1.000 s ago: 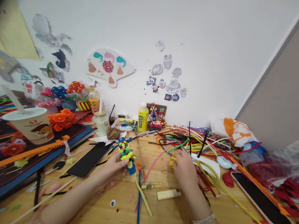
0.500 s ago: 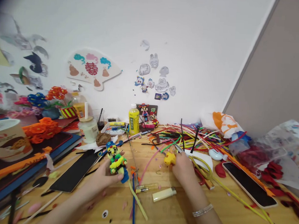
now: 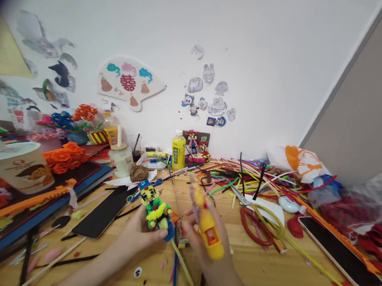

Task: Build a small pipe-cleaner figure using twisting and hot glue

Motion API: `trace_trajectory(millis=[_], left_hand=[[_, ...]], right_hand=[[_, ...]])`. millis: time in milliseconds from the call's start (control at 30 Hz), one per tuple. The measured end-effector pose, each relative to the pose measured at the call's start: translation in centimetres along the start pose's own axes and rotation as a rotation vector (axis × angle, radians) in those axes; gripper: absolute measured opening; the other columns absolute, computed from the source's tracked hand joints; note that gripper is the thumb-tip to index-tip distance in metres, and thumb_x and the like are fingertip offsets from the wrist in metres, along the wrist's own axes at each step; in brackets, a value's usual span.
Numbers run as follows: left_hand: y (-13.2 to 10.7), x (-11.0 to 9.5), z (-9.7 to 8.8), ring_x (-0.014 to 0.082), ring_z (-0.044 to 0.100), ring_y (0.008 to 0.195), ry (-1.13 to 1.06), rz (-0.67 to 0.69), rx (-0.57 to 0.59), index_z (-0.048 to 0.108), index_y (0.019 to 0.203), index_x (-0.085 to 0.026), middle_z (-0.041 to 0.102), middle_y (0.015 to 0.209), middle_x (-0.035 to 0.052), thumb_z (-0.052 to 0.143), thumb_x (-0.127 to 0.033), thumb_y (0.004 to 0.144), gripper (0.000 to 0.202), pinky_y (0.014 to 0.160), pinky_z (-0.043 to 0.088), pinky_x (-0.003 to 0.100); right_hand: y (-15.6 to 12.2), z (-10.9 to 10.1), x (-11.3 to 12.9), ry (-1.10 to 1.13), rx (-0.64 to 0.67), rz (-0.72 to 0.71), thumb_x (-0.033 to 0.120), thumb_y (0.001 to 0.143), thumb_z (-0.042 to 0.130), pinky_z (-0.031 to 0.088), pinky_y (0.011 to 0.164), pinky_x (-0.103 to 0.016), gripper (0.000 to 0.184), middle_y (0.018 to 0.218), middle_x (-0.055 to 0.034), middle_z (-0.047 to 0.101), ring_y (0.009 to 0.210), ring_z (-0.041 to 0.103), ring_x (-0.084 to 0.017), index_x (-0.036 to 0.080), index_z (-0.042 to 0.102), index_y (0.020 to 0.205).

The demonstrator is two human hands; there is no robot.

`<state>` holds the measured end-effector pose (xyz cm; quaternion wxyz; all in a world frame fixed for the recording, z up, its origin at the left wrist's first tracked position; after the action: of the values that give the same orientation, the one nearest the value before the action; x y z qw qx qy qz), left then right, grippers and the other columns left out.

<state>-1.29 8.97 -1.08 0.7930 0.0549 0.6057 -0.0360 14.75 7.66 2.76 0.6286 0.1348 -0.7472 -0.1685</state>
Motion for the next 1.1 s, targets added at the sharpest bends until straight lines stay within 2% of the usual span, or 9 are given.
trace_trajectory(millis=[100,200,267,367,533,633,733,867,1100], left_hand=[[-0.7,0.9,1.1,0.0186,0.061,0.08,-0.01,-0.017,0.055,0.045,0.092,-0.019,0.062,0.088,0.0039,0.078,-0.023,0.053,0.051,0.065,0.051,0.026],[-1.2,1.1,2.0,0.0177,0.061,0.07,-0.012,-0.035,0.098,0.04,0.099,-0.021,0.061,0.091,0.004,0.075,-0.024,0.058,0.054,0.045,0.048,0.021],[-1.4,0.6,2.2,0.0198,0.062,0.077,-0.017,-0.02,0.089,0.04,0.099,-0.022,0.06,0.094,0.005,0.075,-0.023,0.058,0.053,0.043,0.046,0.019],[-1.4,0.1,2.2,0.0227,0.06,0.09,-0.037,-0.015,0.075,0.042,0.094,-0.021,0.061,0.095,0.005,0.075,-0.021,0.057,0.05,0.056,0.05,0.023],[-1.2,-0.5,1.8,0.0203,0.058,0.095,-0.047,0.052,0.063,0.045,0.093,-0.02,0.061,0.096,0.0029,0.074,-0.017,0.059,0.045,0.081,0.046,0.031],[-1.1,-0.5,1.6,0.0188,0.059,0.092,-0.018,0.046,0.057,0.044,0.092,-0.02,0.061,0.094,0.0014,0.073,-0.016,0.061,0.043,0.081,0.046,0.031],[-1.2,-0.6,1.5,0.018,0.059,0.093,0.024,0.055,0.043,0.043,0.096,-0.021,0.061,0.095,0.0011,0.071,-0.015,0.062,0.044,0.083,0.045,0.03],[-1.7,-0.7,2.0,0.0203,0.057,0.098,0.031,0.054,0.044,0.042,0.104,-0.022,0.06,0.1,0.0038,0.072,-0.016,0.061,0.053,0.089,0.042,0.034],[-1.8,-0.3,2.8,0.0214,0.06,0.092,-0.033,0.057,0.061,0.042,0.111,-0.023,0.059,0.084,-0.0007,0.073,-0.018,0.059,0.061,0.087,0.045,0.039]], right_hand=[[-1.0,2.3,-1.0,0.028,0.006,0.021,0.029,0.069,0.057,0.052,0.059,-0.028,0.019,0.078,-0.0036,0.066,0.065,0.062,-0.018,0.023,0.053,0.088],[-1.3,2.8,-1.4,0.022,0.023,0.058,0.024,0.067,0.058,0.054,0.061,-0.028,0.019,0.078,-0.0027,0.067,0.068,0.064,-0.019,0.022,0.054,0.086],[-1.3,2.9,-1.3,0.038,0.056,0.077,0.023,0.068,0.057,0.055,0.062,-0.029,0.019,0.076,-0.002,0.068,0.069,0.065,-0.019,0.022,0.055,0.087],[-1.2,2.6,-1.0,0.065,0.062,0.079,0.025,0.068,0.059,0.055,0.062,-0.029,0.022,0.074,-0.0021,0.068,0.069,0.065,-0.02,0.021,0.056,0.09],[-1.4,2.6,-1.3,0.094,0.099,0.025,0.027,0.07,0.059,0.056,0.064,-0.03,0.017,0.077,-0.0035,0.069,0.072,0.066,-0.021,0.022,0.058,0.086],[-1.5,2.6,-1.5,0.072,0.103,-0.046,0.025,0.071,0.06,0.056,0.066,-0.03,0.017,0.077,-0.0034,0.069,0.073,0.066,-0.021,0.022,0.058,0.087],[-1.6,2.2,-1.4,0.007,0.03,-0.087,0.025,0.068,0.062,0.054,0.073,-0.032,0.022,0.087,-0.0045,0.068,0.081,0.065,-0.022,0.021,0.059,0.089],[-1.9,2.3,-1.2,-0.021,-0.012,-0.006,0.025,0.068,0.061,0.055,0.064,-0.029,0.021,0.081,-0.0033,0.067,0.072,0.065,-0.02,0.02,0.058,0.089],[-2.1,2.5,-0.6,0.066,-0.03,0.091,0.023,0.069,0.059,0.054,0.059,-0.028,0.01,0.07,-0.0013,0.066,0.065,0.064,-0.019,0.021,0.055,0.078]])
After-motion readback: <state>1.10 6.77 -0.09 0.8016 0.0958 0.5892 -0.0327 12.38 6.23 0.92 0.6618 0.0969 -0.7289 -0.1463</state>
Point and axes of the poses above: each hand's wrist, its own y-axis towards the middle knuckle, its own z-axis out of the palm, x = y × z, the point moved 8 cm from there along y, towards the middle knuckle
